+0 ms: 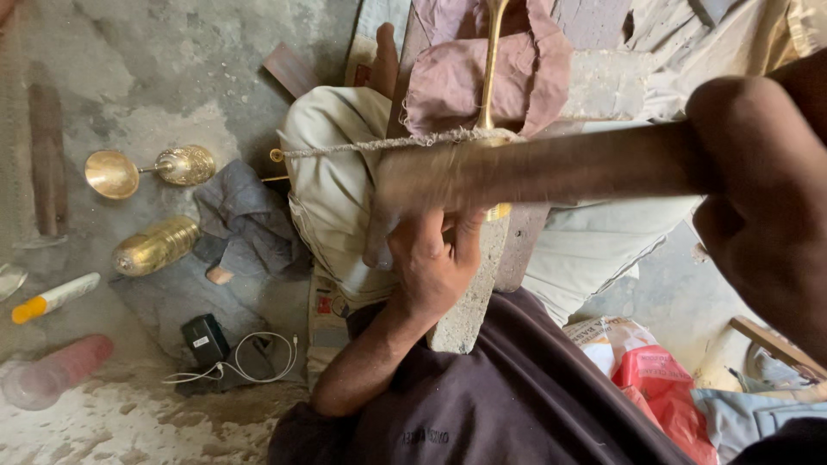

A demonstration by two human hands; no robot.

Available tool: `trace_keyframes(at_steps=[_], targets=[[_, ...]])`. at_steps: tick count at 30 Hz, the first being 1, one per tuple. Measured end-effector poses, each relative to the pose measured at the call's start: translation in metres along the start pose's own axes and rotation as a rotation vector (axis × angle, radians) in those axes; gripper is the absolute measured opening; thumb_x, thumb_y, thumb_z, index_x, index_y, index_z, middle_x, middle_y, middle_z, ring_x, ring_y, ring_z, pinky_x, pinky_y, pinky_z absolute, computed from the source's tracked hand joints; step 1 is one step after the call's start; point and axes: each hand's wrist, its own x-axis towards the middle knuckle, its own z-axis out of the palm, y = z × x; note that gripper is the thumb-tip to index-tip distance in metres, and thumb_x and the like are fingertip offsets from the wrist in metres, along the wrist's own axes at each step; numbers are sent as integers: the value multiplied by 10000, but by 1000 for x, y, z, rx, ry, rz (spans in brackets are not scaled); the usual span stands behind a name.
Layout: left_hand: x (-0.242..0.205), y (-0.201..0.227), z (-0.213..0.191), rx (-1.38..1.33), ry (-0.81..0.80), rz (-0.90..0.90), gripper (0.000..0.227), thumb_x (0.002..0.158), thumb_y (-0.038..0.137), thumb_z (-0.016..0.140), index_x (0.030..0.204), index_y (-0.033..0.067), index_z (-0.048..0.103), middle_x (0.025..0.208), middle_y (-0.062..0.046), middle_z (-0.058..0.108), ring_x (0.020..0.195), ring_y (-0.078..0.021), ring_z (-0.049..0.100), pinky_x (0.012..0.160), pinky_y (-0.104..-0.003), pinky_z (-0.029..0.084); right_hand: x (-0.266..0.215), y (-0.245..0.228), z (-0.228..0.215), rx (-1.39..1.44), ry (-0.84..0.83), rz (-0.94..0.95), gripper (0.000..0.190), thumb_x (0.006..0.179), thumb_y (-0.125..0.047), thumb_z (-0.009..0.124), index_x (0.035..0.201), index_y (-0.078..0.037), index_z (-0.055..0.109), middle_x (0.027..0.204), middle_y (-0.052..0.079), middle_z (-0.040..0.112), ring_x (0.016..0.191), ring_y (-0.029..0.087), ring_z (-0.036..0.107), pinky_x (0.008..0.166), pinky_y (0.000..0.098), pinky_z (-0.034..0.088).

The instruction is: The person hammers a brass candlestick holder with a wooden mallet while seated on the floor. They repeatedly strike the body of the candlestick to shape or flatten it, occasionally repositioning the object on a wooden block.

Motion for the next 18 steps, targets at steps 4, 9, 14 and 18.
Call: trace_keyframes(at_steps=[4, 9, 14, 18], targets=[[-21, -21, 12, 96, 19, 13, 222, 1072, 214, 683, 1174, 36, 596, 1076, -100, 663, 1025, -126, 666, 887, -300, 574, -6, -8, -1, -32, 22, -6, 278, 794, 114, 754, 1054, 52, 681, 798, 185, 632, 696, 291, 659, 609, 388, 513], [-34, -35, 19, 48, -8, -77, 207, 1067, 215, 694, 1172, 83, 574, 1105, -86, 676, 1038, -105, 690, 898, -306, 584, -23, -15, 3, 5, 79, 29, 353, 798, 170, 691, 1132, 69, 644, 857, 224, 648, 733, 335, 658, 621, 421, 518], [-34, -42, 20, 35, 17, -40, 224, 1047, 169, 709, 1158, 106, 525, 1031, -40, 682, 926, -109, 737, 815, -302, 632, -22, -14, -1, 2, -30, 133, 322, 817, 130, 700, 1121, 39, 649, 848, 212, 660, 699, 305, 674, 590, 398, 531], [-20, -35, 22, 178, 107, 238, 343, 998, 77, 751, 1177, 78, 459, 998, -33, 624, 879, -157, 699, 774, -343, 645, -17, -8, -6, -127, -135, 157, 235, 803, 32, 754, 1024, -13, 688, 789, 166, 664, 686, 274, 697, 652, 381, 564]])
